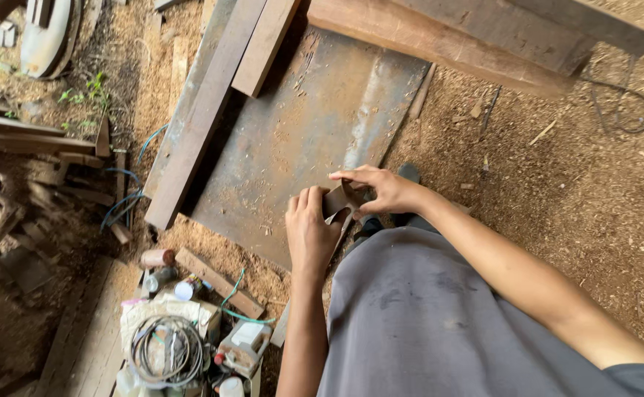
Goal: The person sands a small rectangular wooden block using a piece of sandpaper. They hold the block in one hand and rub the sandpaper against its surfaces, rotating the block to work on different sides and edges. The person repeatedly folds the sandpaper to expose fresh abrasive surfaces during the process.
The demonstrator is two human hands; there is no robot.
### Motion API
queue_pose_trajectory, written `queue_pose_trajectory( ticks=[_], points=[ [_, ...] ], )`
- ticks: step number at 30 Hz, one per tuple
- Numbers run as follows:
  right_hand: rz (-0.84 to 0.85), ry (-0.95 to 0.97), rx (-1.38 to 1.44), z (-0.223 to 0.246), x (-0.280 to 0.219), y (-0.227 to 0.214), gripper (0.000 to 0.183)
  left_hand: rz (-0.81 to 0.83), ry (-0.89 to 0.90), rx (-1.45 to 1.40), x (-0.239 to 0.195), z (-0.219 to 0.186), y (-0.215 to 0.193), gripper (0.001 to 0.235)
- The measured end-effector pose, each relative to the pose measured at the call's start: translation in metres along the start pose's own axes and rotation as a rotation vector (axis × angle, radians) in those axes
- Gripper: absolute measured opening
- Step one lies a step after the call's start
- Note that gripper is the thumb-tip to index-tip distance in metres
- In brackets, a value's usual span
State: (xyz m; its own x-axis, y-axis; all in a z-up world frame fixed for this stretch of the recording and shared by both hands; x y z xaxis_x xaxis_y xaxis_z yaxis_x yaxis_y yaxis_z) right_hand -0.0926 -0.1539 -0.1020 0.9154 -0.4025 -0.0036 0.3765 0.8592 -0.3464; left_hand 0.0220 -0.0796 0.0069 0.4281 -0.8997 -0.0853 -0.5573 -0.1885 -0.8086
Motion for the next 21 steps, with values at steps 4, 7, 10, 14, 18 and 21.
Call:
queue_pose_trajectory(
  ticks=[4,7,10,14,18,21],
  points=[
    [0.068,0.012,-0.032,0.000,0.023,0.021,0.097,-0.054,-0.083,0.059,-0.011,0.023,-0.014,0.045],
    [0.142,0.001,-0.004,0.017,0.030,0.038,0.089,-0.066,-0.112,0.074,-0.017,0.037,-0.017,0.041],
    [0.139,-0.126,0.079,0.024,0.033,0.046,0.090,-0.078,-0.096,0.052,-0.023,0.036,-0.016,0.039],
    [0.075,-0.051,-0.057,-0.010,0.026,0.033,0.091,-0.109,-0.072,0.010,-0.028,0.032,-0.019,0.042],
    [0.152,0.005,0.006,0.010,0.024,0.043,0.090,-0.107,-0.116,0.020,-0.028,0.038,-0.011,0.042],
    [0.099,-0.229,0.042,0.047,0.025,0.037,0.088,-0.123,-0.113,0.028,-0.026,0.041,-0.013,0.043]
  ],
)
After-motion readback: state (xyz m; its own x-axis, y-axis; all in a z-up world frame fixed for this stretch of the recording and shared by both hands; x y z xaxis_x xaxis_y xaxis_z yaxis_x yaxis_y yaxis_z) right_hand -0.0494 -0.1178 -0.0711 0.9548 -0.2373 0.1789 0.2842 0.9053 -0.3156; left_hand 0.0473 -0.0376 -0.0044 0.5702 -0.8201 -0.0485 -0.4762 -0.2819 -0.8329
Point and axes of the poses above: each hand's wrist, its own x-axis towards the middle knuckle, its own y-axis out of the palm, z = x × y, the point moved 9 cm from there along x, towards the middle knuckle, and after that the axes turned 10 degrees about -y, right-handed, at the moved point
